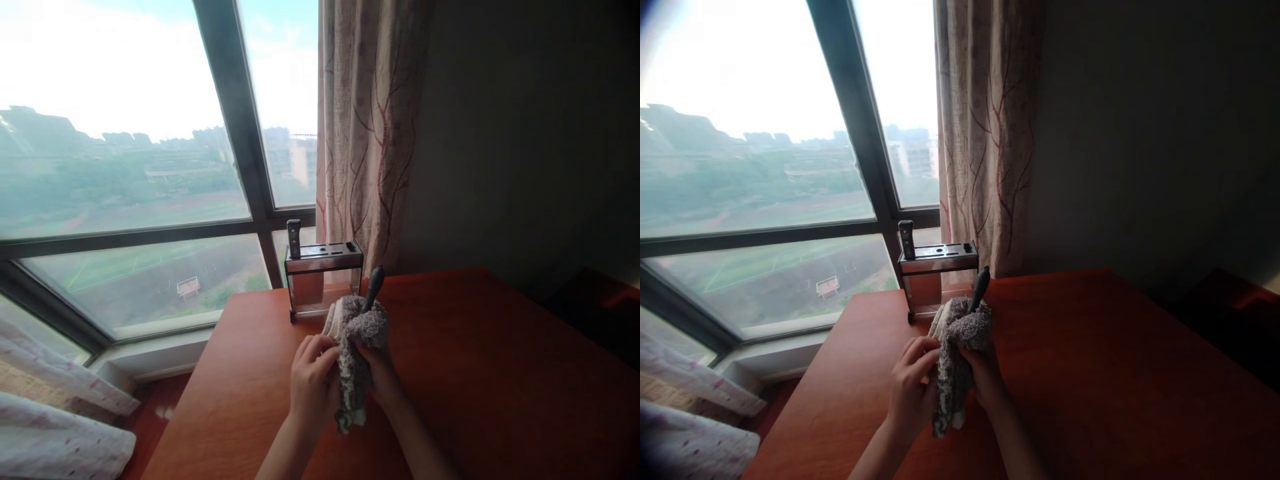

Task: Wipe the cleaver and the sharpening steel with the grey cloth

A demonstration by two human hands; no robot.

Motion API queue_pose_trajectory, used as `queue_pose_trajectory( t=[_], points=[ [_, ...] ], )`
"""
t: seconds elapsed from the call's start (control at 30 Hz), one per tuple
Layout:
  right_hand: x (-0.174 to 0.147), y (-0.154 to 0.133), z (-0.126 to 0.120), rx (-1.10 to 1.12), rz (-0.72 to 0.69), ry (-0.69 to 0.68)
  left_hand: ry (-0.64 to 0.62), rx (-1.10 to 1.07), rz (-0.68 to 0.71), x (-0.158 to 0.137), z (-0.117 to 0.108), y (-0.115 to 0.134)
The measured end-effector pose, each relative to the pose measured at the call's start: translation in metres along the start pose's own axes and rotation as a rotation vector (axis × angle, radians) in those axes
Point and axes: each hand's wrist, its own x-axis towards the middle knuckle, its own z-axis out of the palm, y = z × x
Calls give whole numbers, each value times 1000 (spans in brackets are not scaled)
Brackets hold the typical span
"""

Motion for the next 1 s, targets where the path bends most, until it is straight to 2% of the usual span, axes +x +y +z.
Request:
queue_pose_trajectory(
  t=[0.07, 0.13, 0.17, 0.27, 0.3, 0.37, 0.47, 0.63, 0.7, 0.83, 1.0],
  points=[
    [-2, 0, 0, -19, 3, -25, 116, -76, -61, 12, -8, 0],
    [-5, 1, 0, -79, 12, -88, 127, -194, -173, 30, -16, 2],
    [-7, 1, 1, -122, 15, -132, 76, -295, -240, 39, -19, 3],
    [-15, -1, 3, -227, 15, -261, -204, -625, -399, 63, -25, 9],
    [-17, -2, 4, -239, 14, -282, -265, -692, -433, 69, -26, 11],
    [-20, -6, 7, -247, 9, -289, -303, -772, -475, 75, -27, 15],
    [-25, -14, 10, -308, 14, -311, -206, -824, -497, 82, -30, 19],
    [-38, -20, 7, -489, 2, -424, 190, -855, -489, 104, -47, 17],
    [-44, -18, 4, -506, 20, -418, 278, -843, -472, 112, -53, 15],
    [-48, -14, 1, -563, 24, -399, 260, -818, -459, 117, -54, 15],
    [-39, -20, 8, -594, -8, -398, 91, -796, -479, 110, -41, 24]
  ],
)
